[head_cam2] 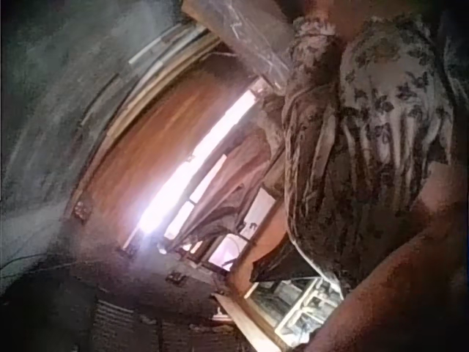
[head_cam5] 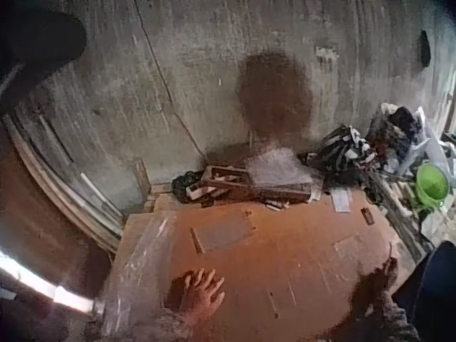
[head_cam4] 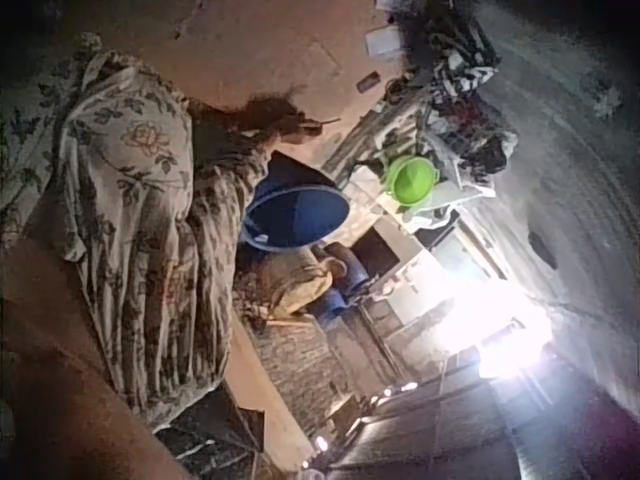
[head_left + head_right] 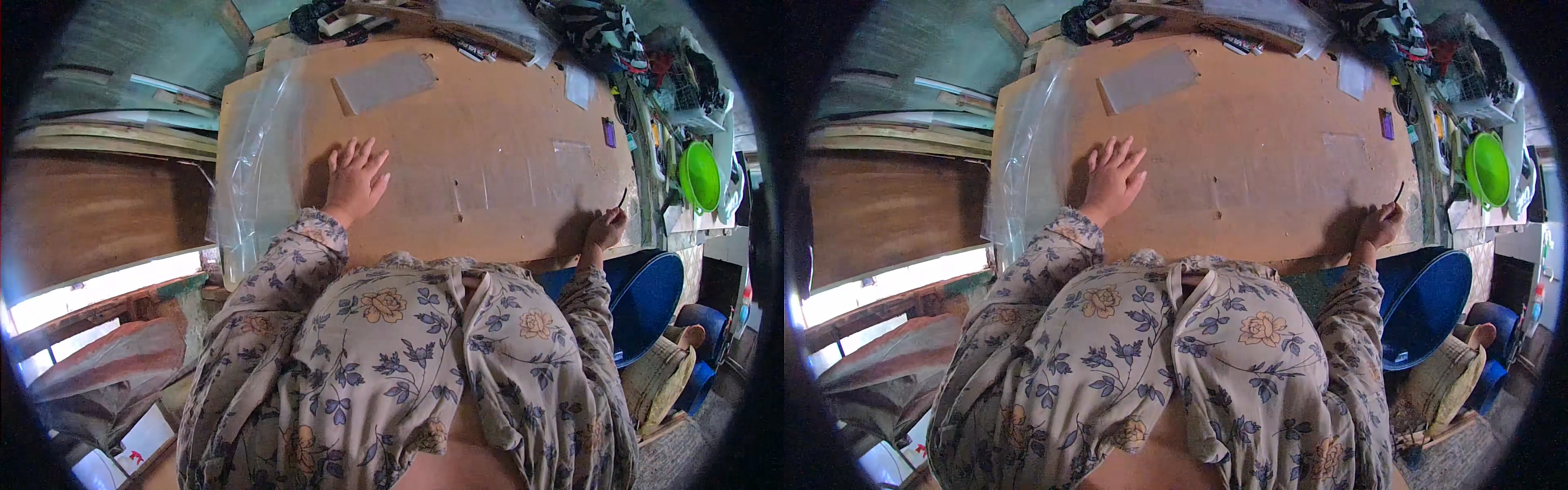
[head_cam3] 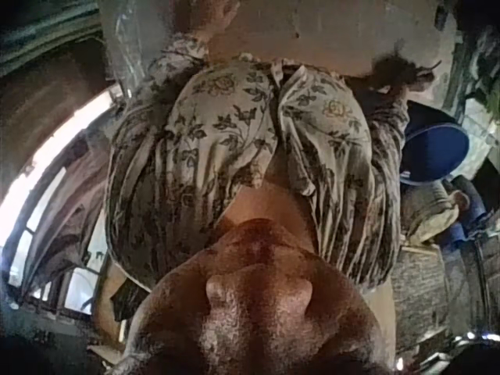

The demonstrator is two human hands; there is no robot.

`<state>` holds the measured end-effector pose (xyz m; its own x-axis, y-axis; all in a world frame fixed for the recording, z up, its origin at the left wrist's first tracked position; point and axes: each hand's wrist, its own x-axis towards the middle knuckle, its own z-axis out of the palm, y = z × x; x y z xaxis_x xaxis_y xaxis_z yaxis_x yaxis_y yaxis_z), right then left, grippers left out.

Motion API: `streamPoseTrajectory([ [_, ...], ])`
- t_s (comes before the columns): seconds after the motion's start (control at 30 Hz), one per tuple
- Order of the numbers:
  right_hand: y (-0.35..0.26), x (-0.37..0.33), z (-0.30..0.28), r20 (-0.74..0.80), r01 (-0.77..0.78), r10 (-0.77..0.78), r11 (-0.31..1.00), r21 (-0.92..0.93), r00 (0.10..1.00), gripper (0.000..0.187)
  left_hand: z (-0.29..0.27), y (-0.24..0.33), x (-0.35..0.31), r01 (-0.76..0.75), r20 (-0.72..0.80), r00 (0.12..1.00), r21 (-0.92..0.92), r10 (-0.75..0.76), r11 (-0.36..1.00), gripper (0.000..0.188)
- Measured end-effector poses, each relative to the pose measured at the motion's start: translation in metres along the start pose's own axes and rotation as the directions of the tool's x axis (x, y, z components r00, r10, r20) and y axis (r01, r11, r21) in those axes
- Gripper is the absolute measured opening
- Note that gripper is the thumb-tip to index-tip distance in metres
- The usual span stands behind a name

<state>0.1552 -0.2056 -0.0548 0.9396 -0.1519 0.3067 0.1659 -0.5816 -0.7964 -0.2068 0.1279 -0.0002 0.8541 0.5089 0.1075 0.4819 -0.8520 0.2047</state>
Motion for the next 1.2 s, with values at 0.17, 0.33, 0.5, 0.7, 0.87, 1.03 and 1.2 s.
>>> streamPoseTrajectory([
  [0.17,-0.001,-0.001,-0.003,0.001,0.053,-0.053,0.992,-0.116,0.999,0.024,0.009,-0.006,0.006,0.017,0.001,1.000,0.030,-0.017,0.999,0.040],
  [0.33,0.006,0.004,-0.006,0.023,0.132,-0.130,0.962,-0.240,0.991,0.025,0.009,-0.014,0.017,-0.021,0.027,0.999,0.026,0.021,0.999,0.040],
  [0.5,-0.008,-0.001,-0.003,0.010,-0.066,0.067,0.997,-0.037,0.998,0.022,0.009,-0.013,0.024,-0.028,0.083,0.996,-0.014,0.030,0.999,0.041],
  [0.7,0.006,0.000,0.000,0.009,0.087,-0.087,0.992,-0.087,0.996,0.022,0.009,-0.015,0.024,-0.059,0.069,0.996,0.011,0.059,0.998,0.042],
  [0.87,-0.052,-0.040,0.017,0.280,0.154,-0.189,0.978,0.142,0.941,0.017,0.009,-0.014,0.024,-0.061,0.036,0.998,0.010,0.060,0.998,0.042],
  [1.03,-0.138,-0.131,0.054,0.529,0.368,-0.543,0.837,0.406,0.652,0.011,0.010,-0.013,0.022,-0.062,0.015,0.998,0.014,0.062,0.998,0.043],
  [1.2,-0.194,-0.177,0.057,0.667,0.469,-0.645,0.752,0.464,0.374,0.010,0.014,-0.012,0.021,-0.046,-0.008,0.999,0.006,0.046,0.999,0.043],
])
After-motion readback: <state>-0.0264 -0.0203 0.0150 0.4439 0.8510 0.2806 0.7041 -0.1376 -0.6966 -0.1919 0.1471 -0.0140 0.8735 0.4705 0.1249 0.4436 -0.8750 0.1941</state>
